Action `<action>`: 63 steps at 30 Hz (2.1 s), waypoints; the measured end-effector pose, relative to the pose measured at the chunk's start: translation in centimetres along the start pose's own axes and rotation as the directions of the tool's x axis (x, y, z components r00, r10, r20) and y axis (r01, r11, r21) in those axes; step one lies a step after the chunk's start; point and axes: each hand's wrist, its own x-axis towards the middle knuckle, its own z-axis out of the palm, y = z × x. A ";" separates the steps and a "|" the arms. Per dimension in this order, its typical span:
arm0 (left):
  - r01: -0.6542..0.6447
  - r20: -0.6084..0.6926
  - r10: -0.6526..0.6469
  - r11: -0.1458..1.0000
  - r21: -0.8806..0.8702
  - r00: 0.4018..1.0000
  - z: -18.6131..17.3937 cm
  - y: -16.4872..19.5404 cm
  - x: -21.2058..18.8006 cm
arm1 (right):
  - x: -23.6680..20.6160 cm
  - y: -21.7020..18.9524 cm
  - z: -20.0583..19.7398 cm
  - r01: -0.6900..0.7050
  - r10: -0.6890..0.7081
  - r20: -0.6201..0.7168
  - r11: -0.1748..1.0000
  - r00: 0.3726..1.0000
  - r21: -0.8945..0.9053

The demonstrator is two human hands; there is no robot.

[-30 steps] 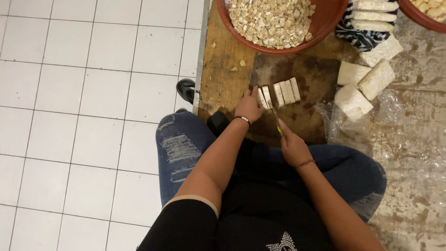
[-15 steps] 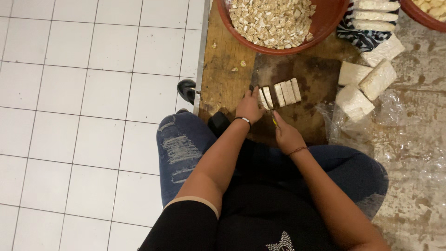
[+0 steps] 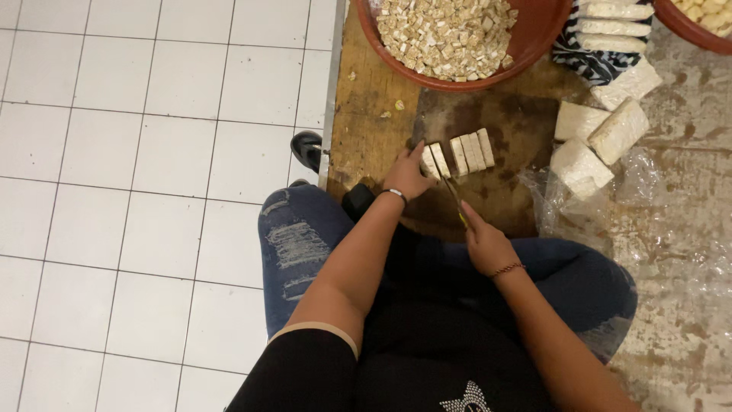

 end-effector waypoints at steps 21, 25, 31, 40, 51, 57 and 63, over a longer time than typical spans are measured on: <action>0.023 -0.287 -0.124 0.943 -0.331 0.950 0.7 -0.3 -0.2 | 3.9 -2.8 1.2 0.313 -0.289 -0.155 0.937 0.945 0.155; 0.093 -0.246 -0.197 0.921 -0.377 0.949 1.0 -0.5 -0.1 | 4.7 -3.7 1.5 0.213 -0.202 -0.108 0.971 0.973 0.105; 0.100 -0.198 -0.194 0.908 -0.406 0.961 1.7 -1.1 0.3 | 4.8 -3.7 1.6 0.175 -0.168 -0.071 0.980 0.983 0.094; 0.072 -0.225 -0.166 0.924 -0.375 0.960 2.0 -1.5 0.4 | 5.0 -3.7 1.5 0.211 -0.204 -0.096 0.975 0.974 0.075; 0.019 -0.286 -0.131 0.932 -0.362 0.949 2.6 -1.6 0.4 | 4.6 -4.1 1.3 0.201 -0.200 -0.096 0.980 0.975 0.008; 0.080 -0.222 -0.167 0.931 -0.356 0.961 2.2 -1.6 0.3 | 4.3 -4.7 1.0 0.173 -0.172 -0.074 0.985 0.982 0.015; 0.068 -0.249 -0.171 0.925 -0.375 0.953 2.5 -1.6 0.3 | 4.2 -4.9 0.9 0.188 -0.184 -0.089 0.981 0.979 0.037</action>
